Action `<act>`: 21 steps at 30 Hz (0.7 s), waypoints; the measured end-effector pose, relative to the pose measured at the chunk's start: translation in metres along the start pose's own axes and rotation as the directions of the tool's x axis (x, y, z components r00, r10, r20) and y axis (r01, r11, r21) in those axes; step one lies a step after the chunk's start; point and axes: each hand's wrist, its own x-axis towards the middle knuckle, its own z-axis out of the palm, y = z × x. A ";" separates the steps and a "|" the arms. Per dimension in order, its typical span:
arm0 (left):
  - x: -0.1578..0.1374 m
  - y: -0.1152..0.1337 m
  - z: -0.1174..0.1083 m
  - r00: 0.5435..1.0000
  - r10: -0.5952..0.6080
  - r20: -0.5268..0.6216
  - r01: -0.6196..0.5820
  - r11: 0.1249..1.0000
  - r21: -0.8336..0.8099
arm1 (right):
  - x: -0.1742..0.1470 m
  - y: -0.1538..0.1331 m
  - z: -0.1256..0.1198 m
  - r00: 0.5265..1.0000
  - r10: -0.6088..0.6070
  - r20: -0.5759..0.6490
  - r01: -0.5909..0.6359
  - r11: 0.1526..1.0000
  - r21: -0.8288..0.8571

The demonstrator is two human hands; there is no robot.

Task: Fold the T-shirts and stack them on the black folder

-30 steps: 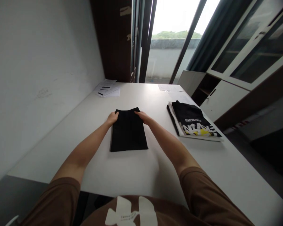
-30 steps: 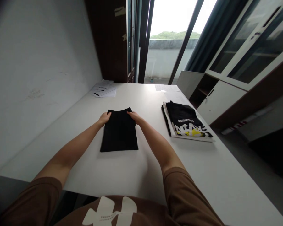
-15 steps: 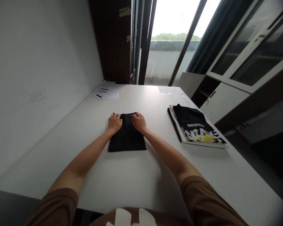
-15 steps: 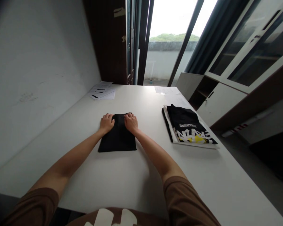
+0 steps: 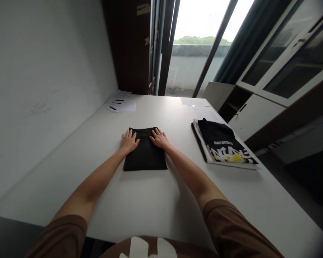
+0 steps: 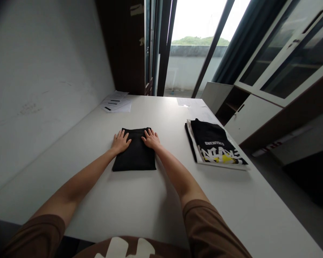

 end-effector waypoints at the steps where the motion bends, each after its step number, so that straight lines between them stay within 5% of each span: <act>1: -0.014 0.006 -0.003 0.998 0.068 -0.019 -0.068 0.998 -0.001 | -0.001 0.003 -0.002 1.000 0.004 0.003 -0.004 1.000 -0.002; 4: -0.069 0.026 -0.011 0.918 0.396 -0.027 -0.397 0.917 -0.036 | -0.011 0.008 -0.006 0.997 -0.048 -0.063 0.047 0.999 -0.013; 7: -0.119 0.038 -0.017 0.709 0.703 0.060 -0.695 0.710 -0.111 | -0.027 0.006 -0.005 0.963 -0.241 -0.121 0.241 0.970 -0.019; 10: -0.146 0.040 -0.023 0.561 0.818 0.129 -0.801 0.575 -0.166 | -0.039 0.007 -0.006 0.892 -0.448 -0.056 0.449 0.893 0.014; 16: -0.155 0.055 -0.032 0.477 0.871 0.121 -0.838 0.492 -0.237 | -0.041 0.007 -0.029 0.955 -0.290 -0.060 0.290 0.957 -0.020; 21: -0.152 0.088 -0.033 0.429 0.892 0.144 -0.845 0.453 -0.284 | -0.048 -0.023 -0.027 0.781 -0.625 -0.007 0.624 0.779 0.059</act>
